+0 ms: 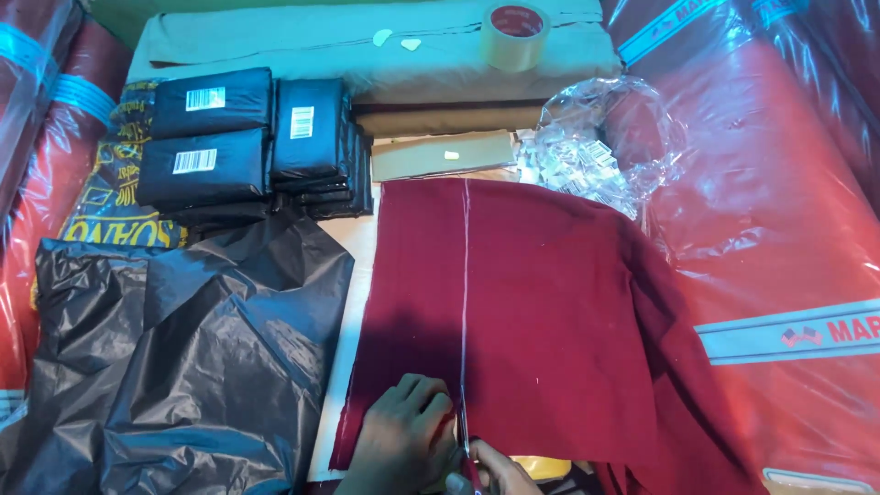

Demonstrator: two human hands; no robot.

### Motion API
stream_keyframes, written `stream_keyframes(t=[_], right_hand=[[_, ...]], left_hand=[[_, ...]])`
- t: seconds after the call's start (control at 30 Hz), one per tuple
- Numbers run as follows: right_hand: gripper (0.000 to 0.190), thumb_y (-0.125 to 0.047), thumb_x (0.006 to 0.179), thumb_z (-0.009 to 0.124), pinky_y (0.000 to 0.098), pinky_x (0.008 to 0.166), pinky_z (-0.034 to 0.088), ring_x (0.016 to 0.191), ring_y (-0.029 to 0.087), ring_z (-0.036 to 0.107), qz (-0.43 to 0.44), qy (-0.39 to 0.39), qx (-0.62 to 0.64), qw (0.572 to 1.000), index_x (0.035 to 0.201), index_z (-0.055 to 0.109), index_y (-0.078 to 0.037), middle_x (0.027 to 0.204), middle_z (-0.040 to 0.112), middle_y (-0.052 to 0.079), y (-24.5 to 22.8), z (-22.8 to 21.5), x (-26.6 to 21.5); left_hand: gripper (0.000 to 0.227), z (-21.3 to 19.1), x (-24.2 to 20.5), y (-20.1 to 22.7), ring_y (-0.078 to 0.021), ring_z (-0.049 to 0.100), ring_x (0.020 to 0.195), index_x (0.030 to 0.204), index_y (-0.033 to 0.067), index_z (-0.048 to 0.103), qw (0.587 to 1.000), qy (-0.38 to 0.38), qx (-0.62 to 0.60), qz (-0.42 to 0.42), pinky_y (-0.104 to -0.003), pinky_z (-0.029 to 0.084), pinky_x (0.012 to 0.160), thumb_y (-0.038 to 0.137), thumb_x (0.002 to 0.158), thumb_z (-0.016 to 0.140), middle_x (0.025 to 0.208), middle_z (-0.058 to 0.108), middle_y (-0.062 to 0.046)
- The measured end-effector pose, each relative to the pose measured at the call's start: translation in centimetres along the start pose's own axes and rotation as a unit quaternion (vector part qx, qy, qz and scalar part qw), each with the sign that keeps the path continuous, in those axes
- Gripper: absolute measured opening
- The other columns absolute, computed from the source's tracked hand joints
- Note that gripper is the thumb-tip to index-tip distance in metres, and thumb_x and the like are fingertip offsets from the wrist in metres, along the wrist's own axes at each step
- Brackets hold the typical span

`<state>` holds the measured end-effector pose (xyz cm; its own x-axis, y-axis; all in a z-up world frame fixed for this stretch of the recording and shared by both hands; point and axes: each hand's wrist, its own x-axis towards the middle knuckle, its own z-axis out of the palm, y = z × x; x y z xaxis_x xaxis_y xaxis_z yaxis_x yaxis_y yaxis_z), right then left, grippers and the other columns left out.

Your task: A person uses a ruler to mark a straight line on red fabric and then cuts it with scissors.

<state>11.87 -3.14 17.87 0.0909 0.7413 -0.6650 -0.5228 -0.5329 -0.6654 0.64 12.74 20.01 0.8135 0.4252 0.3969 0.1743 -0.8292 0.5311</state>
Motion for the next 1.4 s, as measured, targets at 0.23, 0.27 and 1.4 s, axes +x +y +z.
stream_keyframes(t=[0.23, 0.27, 1.4], right_hand=[[0.032, -0.040, 0.098, 0.070, 0.0223, 0.058, 0.033, 0.059, 0.006, 0.041, -0.052, -0.035, -0.074, 0.995, 0.100, 0.061, -0.009, 0.073, 0.049, -0.001, 1.3, -2.1, 1.8], [0.032, -0.040, 0.098, 0.070, 0.0223, 0.058, 0.033, 0.059, 0.006, 0.041, -0.052, -0.035, -0.074, 0.995, 0.100, 0.061, -0.009, 0.073, 0.049, -0.001, 1.6, -2.1, 2.1], [0.022, -0.047, 0.087, 0.074, 0.0257, 0.053, 0.040, 0.053, 0.010, 0.037, -0.131, 0.272, -0.290, 0.908, 0.083, 0.076, -0.026, 0.050, 0.041, -0.004, 3.7, 1.2, 3.6]], left_hand=[[0.020, 1.2, -0.5, -0.8, -0.0297, 0.056, 0.074, 0.102, 0.0117, 0.068, 0.999, -0.021, 0.038, -0.009, -0.045, 0.047, 0.056, 0.026, 0.088, 0.070, 0.085, 0.061, -0.006], [0.020, 1.6, -0.6, -0.9, -0.0297, 0.056, 0.074, 0.102, 0.0117, 0.068, 0.999, -0.021, 0.038, -0.009, -0.045, 0.047, 0.056, 0.026, 0.088, 0.070, 0.085, 0.061, -0.006], [0.005, 1.4, 0.1, -0.9, -0.0247, 0.065, 0.101, 0.093, 0.0118, 0.070, 0.995, 0.073, 0.059, 0.033, -0.034, 0.058, 0.064, 0.017, 0.093, 0.068, 0.103, 0.070, -0.001]])
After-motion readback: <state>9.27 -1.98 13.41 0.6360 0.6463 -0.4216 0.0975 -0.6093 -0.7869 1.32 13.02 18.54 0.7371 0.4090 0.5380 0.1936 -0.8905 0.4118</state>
